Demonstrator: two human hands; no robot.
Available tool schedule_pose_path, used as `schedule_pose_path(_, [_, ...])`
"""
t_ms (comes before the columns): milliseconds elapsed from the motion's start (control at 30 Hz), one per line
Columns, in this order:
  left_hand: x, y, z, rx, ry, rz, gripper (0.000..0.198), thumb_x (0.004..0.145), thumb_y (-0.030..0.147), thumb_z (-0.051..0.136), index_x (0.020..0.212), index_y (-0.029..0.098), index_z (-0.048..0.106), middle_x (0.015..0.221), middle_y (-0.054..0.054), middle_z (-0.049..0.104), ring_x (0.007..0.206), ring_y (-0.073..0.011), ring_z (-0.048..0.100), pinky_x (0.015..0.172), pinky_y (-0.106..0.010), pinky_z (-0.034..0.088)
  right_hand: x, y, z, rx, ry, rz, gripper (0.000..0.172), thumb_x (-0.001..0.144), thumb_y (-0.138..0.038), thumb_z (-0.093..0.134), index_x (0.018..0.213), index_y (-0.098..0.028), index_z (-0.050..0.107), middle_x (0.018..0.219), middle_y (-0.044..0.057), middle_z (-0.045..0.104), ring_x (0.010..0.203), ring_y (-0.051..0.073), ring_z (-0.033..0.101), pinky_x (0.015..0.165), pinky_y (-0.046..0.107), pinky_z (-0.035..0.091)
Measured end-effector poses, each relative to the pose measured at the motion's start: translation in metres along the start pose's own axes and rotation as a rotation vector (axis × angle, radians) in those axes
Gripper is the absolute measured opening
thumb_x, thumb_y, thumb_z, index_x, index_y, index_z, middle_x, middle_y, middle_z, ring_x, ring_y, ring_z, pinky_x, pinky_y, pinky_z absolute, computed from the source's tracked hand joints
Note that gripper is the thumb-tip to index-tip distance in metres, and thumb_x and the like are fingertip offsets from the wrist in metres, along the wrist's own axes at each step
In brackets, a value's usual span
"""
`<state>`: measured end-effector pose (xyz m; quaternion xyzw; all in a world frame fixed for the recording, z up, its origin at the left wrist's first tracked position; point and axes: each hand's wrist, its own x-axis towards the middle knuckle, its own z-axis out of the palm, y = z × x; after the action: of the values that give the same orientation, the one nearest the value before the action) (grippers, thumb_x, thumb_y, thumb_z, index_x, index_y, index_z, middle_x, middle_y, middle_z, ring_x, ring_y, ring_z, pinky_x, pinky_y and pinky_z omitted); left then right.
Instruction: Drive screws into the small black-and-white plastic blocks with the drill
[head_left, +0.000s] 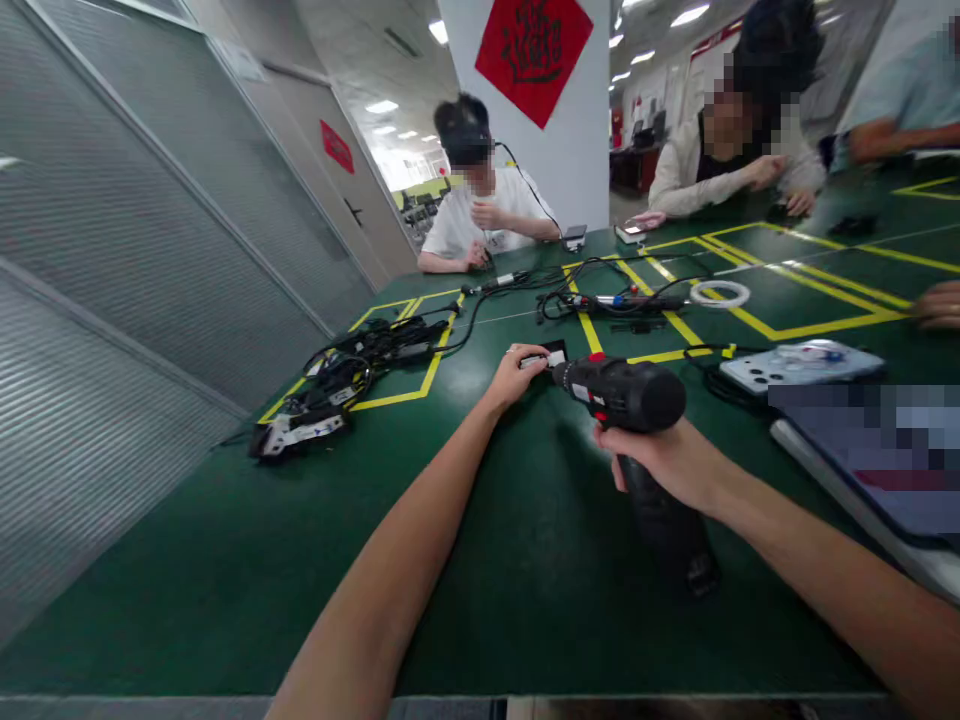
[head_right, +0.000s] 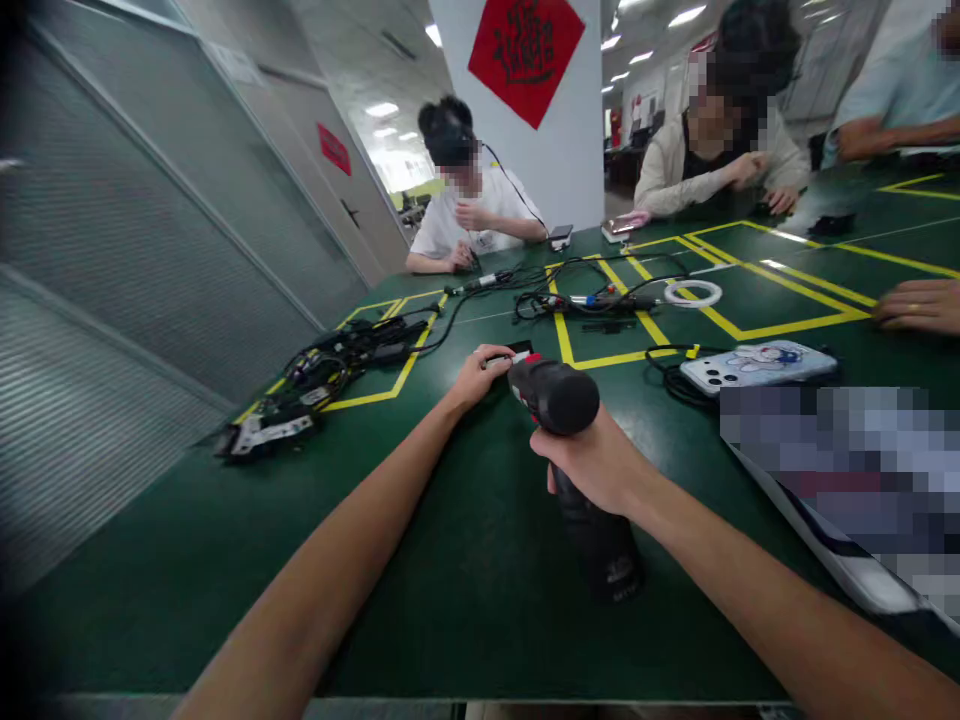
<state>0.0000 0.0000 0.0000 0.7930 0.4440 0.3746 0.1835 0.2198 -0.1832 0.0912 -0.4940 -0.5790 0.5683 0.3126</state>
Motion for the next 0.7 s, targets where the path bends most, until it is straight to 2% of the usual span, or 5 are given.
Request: schedule_pose_path(700, [-0.0012, 0.0053, -0.0022, 0.002, -0.003, -0.019, 0.025, 0.082, 0.03, 0.053, 0.1, 0.021, 0.067, 0.105, -0.005, 0.064, 0.104, -0.0202, 0.053, 0.096, -0.036, 0.04, -0.0027, -0.0017, -0.0016, 0.004, -0.005, 0.004, 0.007, 0.074, -0.023, 0.055, 0.074, -0.017, 0.055, 0.048, 0.0, 0.059, 0.047, 0.014, 0.056, 0.049, 0.025, 0.04])
